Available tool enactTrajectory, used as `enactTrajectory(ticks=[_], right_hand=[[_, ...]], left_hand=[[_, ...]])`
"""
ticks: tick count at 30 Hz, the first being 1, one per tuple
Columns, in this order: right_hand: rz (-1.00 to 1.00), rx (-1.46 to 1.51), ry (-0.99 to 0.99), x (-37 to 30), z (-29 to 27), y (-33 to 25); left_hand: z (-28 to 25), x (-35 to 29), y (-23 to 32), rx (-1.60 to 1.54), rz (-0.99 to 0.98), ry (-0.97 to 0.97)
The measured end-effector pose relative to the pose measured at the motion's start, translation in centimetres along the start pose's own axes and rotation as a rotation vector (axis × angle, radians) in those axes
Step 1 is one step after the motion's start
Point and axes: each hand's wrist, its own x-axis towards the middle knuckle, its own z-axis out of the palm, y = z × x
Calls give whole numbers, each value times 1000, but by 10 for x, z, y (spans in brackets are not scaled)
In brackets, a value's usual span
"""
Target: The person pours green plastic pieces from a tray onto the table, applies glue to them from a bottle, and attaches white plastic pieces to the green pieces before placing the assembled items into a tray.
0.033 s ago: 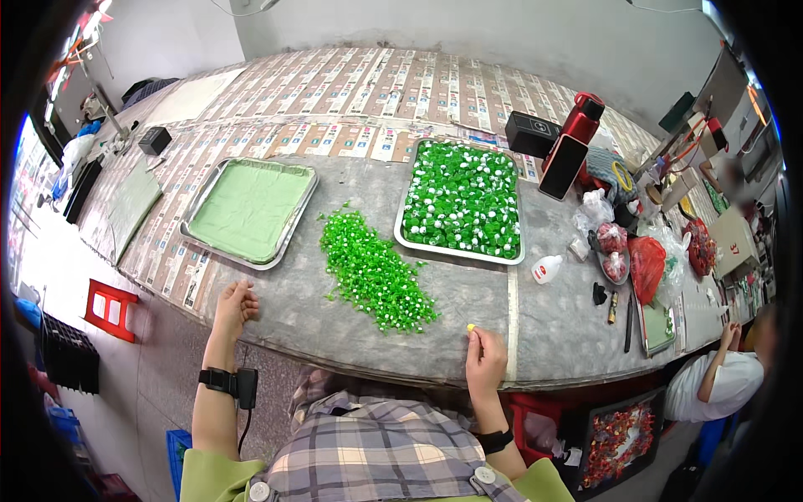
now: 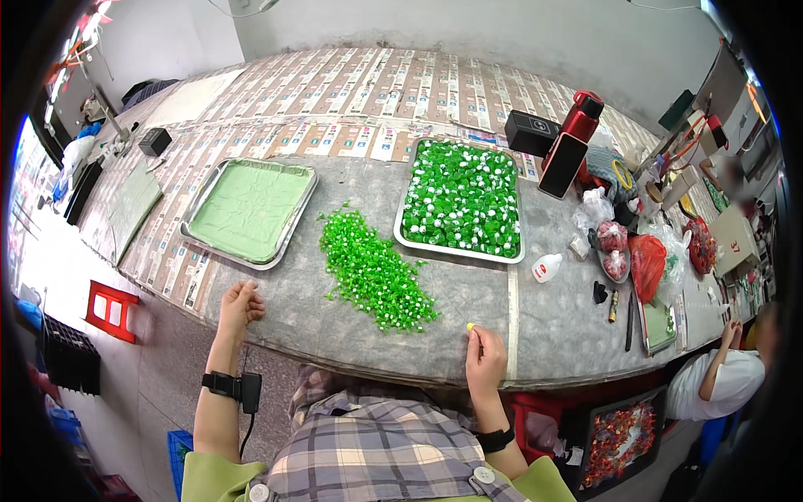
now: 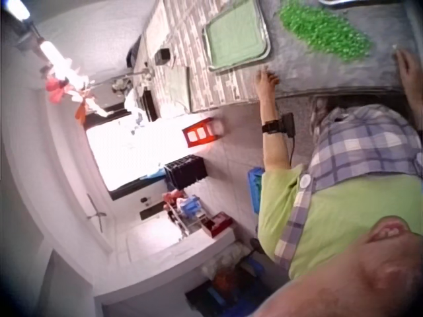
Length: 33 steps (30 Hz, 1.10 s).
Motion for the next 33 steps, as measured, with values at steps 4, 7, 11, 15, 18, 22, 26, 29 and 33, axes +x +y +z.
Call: enactTrajectory(ticks=[4,7,11,15,18,22,26,29,33], right_hand=[[-5,10,-37,4,-3,-7],[22,22,-96,6,-5,-11],[-28,-47,-185,6,-2,-7],[-209,-176,-384,9,23,-32],[-284,-240,-540,21,48,-51],[-298,-303,-548,38,70,-54],[-304,-282,-528,47,83,-51],[-311,-282,-521,49,85,-52],[-318,-269,-509,53,88,-49]], left_hand=[[43,-23,-15,652,533,-220],[95,-43,3,1088,767,-331],[111,-13,-5,1454,811,-428],[115,23,-9,1429,852,-414],[120,30,-3,1423,880,-405],[129,41,-1,1399,903,-385],[133,55,0,1377,894,-372],[134,62,2,1337,917,-387],[128,74,4,1229,929,-449]])
